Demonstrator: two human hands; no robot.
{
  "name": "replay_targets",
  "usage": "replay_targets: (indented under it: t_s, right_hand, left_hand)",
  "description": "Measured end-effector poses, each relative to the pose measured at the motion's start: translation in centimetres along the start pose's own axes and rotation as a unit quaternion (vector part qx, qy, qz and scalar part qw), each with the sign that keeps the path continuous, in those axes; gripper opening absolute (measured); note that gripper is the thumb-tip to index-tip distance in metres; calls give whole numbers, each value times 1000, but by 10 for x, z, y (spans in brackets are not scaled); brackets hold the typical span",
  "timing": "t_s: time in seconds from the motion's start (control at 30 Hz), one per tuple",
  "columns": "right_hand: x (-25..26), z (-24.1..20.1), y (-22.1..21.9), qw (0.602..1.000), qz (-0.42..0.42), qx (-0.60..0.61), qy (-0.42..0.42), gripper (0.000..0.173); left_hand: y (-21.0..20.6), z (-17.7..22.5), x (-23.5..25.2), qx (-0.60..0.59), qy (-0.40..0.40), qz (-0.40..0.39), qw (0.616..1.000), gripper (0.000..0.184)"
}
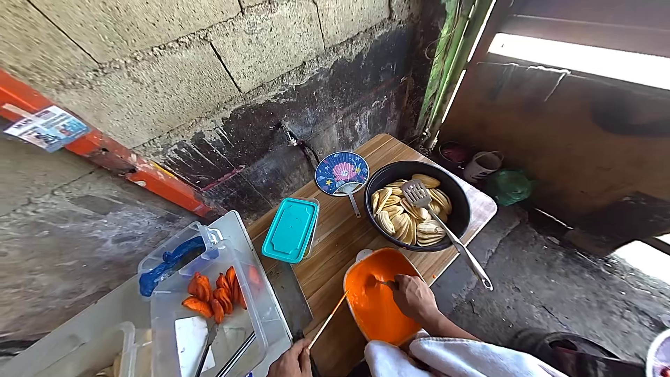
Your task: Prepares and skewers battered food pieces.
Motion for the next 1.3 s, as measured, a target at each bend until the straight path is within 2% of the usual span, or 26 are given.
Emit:
replay_targets:
  t_s: [0.1,0.23,0.33,0.43,0.5,0.57,0.67,0.73,0.8,0.9,0.97,1.1,1.2,1.3]
  right_hand:
    - [1,-2,-1,999,-28,-11,21,46]
    - [1,1,4,1000,-4,-11,19,45]
    - [1,8,5,999,-31,-7,23,45]
    - [3,12,8,1000,12,10,7,45]
    - [5,13,6,998,-23,4,51,46]
    - [7,14,7,996,-63,-23,57,47]
    - [3,14,10,998,-32,-38,44,46]
    - [1,18,5,995,-54,-42,77,46]
    - [1,24,4,993,-72,-52,75,45]
    - [-1,27,6,995,-45,-51,74,46]
    - [0,27,2,992,-66,-56,90,47]
    - [3,24,13,998,-17,-35,58,47]
    - [5,18,13,997,-35,-31,61,46]
    - [8,15,20,999,-3,-18,30,47]
  left_hand:
    - [0,-2,-1,-1,5,9,1000,36]
    - [3,2,1,2,6,7,1000,36]
    - [3,3,0,-2,6,4,1000,36]
    - [4,4,2,-11,3,9,1000,36]
    - [3,3,1,-10,7,11,1000,36]
    - [3,5,1,-7,8,6,1000,36]
    - [5,6,3,-10,5,12,1000,36]
    - [4,4,2,-10,9,15,1000,36]
    - [3,4,1,-12,9,9,1000,36]
    - [3,3,1,-16,6,8,1000,37]
    - [1,1,-1,-15,12,5,1000,37]
    - [1,2,2,-9,7,2,1000,37]
    - [1,2,0,-16,7,2,1000,37]
    - [6,6,3,-9,2,5,1000,37]
Point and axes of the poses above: each hand's wrist, its own x-axis towards the middle knuckle, its own y-axis out of the back of the hand, z = x × y, the point moved 1 cm from there along x, towards the middle knuckle, and after that the axes turned 5 degrees about x, right-handed, at the moved point
